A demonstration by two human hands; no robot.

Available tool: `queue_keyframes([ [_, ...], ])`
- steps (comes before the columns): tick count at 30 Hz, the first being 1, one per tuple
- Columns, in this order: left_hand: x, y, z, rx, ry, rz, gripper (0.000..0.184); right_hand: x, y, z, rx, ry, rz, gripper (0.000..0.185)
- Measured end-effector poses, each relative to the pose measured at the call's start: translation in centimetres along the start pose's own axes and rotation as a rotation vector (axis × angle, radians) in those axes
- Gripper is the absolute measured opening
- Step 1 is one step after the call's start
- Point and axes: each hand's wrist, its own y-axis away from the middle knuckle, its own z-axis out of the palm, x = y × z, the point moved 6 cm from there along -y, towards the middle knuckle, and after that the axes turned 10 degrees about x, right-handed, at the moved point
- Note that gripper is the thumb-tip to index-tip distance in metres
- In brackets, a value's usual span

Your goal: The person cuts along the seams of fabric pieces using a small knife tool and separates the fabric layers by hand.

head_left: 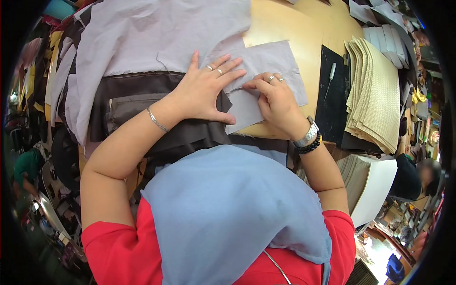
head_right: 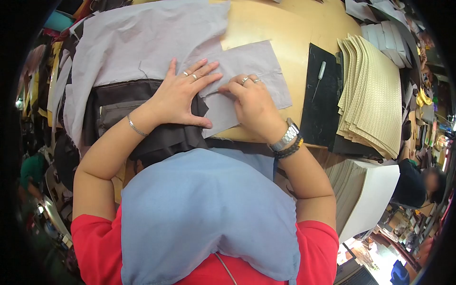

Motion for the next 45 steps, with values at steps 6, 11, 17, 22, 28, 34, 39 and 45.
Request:
queue_keyframes([
  [6,-0.2,0.0,0.2,0.000,0.017,0.005,0.108,0.2,-0.2,0.4,-0.017,0.000,0.014,0.034],
  [11,-0.2,-0.1,0.2,0.006,0.017,0.013,0.108,-0.3,-0.2,0.6,-0.007,-0.002,-0.028,0.032],
  [17,-0.2,-0.1,0.2,0.019,0.009,0.020,0.106,-0.9,-0.3,1.0,0.004,0.003,-0.079,0.027],
  [22,-0.3,-0.1,0.3,0.028,0.024,0.020,0.107,-0.9,-0.2,1.3,0.014,-0.017,-0.088,0.023],
  [28,-0.3,-0.1,0.4,0.035,0.036,0.023,0.107,-2.1,-0.3,1.4,-0.007,-0.041,-0.129,0.023],
  [34,-0.3,0.0,0.4,0.043,0.038,0.016,0.105,-2.6,-0.4,1.5,-0.047,-0.045,-0.151,0.024],
  [39,-0.4,0.1,0.4,0.046,0.048,0.011,0.105,-2.1,-0.5,1.4,-0.063,-0.084,-0.109,0.025],
  [45,-1.3,2.3,-0.9,0.018,-0.050,-0.059,0.104,-1.9,-0.4,1.5,-0.065,-0.111,-0.053,0.027],
])
